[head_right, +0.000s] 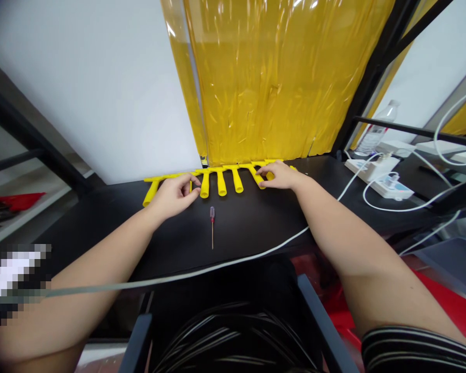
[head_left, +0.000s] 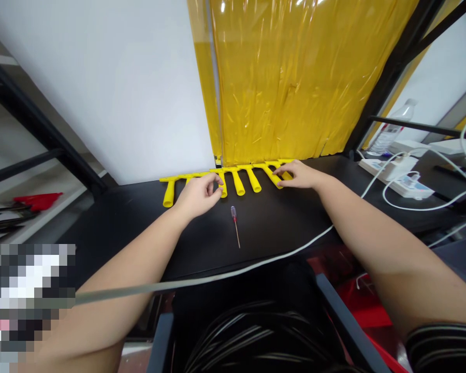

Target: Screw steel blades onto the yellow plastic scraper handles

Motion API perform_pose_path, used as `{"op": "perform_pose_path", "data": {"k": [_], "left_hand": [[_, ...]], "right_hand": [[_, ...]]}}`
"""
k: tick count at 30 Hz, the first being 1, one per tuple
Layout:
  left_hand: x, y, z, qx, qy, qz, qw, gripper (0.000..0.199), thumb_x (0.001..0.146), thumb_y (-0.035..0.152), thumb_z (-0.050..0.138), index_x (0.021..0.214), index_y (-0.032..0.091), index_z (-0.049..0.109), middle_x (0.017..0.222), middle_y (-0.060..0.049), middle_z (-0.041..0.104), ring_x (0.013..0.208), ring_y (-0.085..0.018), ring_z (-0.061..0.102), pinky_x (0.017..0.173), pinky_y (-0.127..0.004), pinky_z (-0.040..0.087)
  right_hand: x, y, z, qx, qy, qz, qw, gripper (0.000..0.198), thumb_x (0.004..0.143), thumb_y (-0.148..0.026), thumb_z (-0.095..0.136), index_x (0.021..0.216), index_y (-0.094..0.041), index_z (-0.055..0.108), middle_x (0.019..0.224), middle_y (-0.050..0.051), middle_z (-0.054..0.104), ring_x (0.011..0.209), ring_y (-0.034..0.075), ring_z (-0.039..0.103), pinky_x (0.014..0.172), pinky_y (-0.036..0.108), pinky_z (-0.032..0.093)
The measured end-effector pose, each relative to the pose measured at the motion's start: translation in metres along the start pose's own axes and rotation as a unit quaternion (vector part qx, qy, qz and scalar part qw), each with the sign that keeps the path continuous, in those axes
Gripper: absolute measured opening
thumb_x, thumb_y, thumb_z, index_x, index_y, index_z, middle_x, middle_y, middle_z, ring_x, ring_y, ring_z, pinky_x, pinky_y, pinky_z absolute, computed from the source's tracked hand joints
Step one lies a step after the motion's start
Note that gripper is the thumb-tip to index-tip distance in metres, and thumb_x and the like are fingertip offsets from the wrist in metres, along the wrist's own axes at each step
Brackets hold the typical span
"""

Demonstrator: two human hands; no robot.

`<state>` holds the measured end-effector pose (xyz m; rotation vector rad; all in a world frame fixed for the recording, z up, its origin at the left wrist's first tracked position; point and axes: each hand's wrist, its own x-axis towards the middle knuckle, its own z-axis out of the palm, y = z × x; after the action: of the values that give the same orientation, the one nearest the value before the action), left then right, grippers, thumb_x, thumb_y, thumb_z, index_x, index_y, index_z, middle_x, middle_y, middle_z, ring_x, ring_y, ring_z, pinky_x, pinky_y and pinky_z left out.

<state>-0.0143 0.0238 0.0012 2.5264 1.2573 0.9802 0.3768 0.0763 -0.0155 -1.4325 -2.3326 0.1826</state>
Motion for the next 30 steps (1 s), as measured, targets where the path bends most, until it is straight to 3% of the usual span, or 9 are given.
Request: {"op": "perform_pose_path", "data": {"k": [5,14,18,21,23,25,27,30], "left_hand": [[0.0,0.002,0.0,0.002,-0.009,-0.009,1.0,0.011,0.087,0.03,0.065,0.091,0.021,0.069,0.057,0.006,0.05,0.052,-0.013,0.049,0.058,-0.028,0.036],[0.001,0.003,-0.001,0.007,-0.009,-0.011,1.0,0.01,0.086,0.029,0.065,0.089,0.021,0.07,0.057,0.005,0.051,0.052,-0.013,0.049,0.057,-0.028,0.035],[0.001,0.002,-0.001,0.006,-0.01,-0.011,1.0,0.012,0.087,0.031,0.065,0.09,0.021,0.071,0.058,0.005,0.051,0.052,-0.013,0.048,0.057,-0.028,0.035],[0.001,0.002,0.0,0.003,-0.01,-0.011,1.0,0.013,0.087,0.031,0.065,0.09,0.021,0.071,0.057,0.005,0.05,0.052,-0.013,0.048,0.057,-0.028,0.035],[0.0,0.002,0.0,0.002,-0.012,-0.013,1.0,0.013,0.087,0.032,0.065,0.091,0.021,0.071,0.057,0.006,0.05,0.052,-0.013,0.047,0.057,-0.028,0.035],[0.0,0.002,0.0,0.002,-0.014,-0.014,1.0,0.013,0.086,0.031,0.065,0.091,0.021,0.07,0.057,0.006,0.05,0.052,-0.013,0.047,0.057,-0.028,0.034],[0.0,0.001,0.0,0.003,-0.015,-0.014,1.0,0.012,0.086,0.031,0.065,0.09,0.021,0.071,0.057,0.006,0.05,0.052,-0.013,0.047,0.057,-0.028,0.034],[0.0,0.0,0.0,0.005,-0.015,-0.015,1.0,0.011,0.086,0.031,0.066,0.09,0.021,0.071,0.058,0.005,0.05,0.053,-0.014,0.047,0.056,-0.028,0.033]], "right_hand": [[0.004,-0.003,0.008,-0.062,-0.024,-0.042,0.997,0.045,0.083,-0.051,0.077,0.119,-0.025,0.081,0.113,0.009,0.078,0.113,0.032,0.065,0.109,0.049,0.045],[0.007,-0.008,0.018,-0.032,-0.011,-0.064,0.997,0.043,0.086,-0.05,0.076,0.121,-0.025,0.079,0.111,0.01,0.078,0.107,0.031,0.067,0.108,0.05,0.046],[0.006,-0.011,0.013,-0.02,-0.002,-0.055,0.998,0.045,0.086,-0.048,0.076,0.124,-0.024,0.077,0.118,0.009,0.078,0.114,0.031,0.067,0.111,0.049,0.046],[0.002,0.003,0.0,-0.023,0.057,0.013,0.998,0.041,0.091,-0.042,0.07,0.126,-0.021,0.077,0.123,0.01,0.077,0.114,0.029,0.069,0.107,0.043,0.05],[-0.004,0.025,-0.01,-0.042,0.131,0.121,0.983,0.038,0.093,-0.033,0.065,0.125,-0.017,0.077,0.125,0.013,0.077,0.112,0.029,0.07,0.104,0.04,0.052],[-0.012,0.052,-0.018,-0.053,0.167,0.255,0.951,0.041,0.092,-0.025,0.061,0.129,-0.014,0.076,0.127,0.015,0.076,0.115,0.029,0.071,0.103,0.038,0.053],[-0.021,0.08,-0.024,-0.063,0.135,0.35,0.925,0.046,0.089,-0.018,0.062,0.132,-0.011,0.075,0.128,0.017,0.076,0.118,0.032,0.071,0.101,0.038,0.054],[-0.029,0.11,-0.025,-0.081,0.075,0.409,0.906,0.046,0.086,-0.013,0.062,0.129,-0.014,0.078,0.13,0.016,0.076,0.12,0.032,0.071,0.098,0.036,0.055]]}}
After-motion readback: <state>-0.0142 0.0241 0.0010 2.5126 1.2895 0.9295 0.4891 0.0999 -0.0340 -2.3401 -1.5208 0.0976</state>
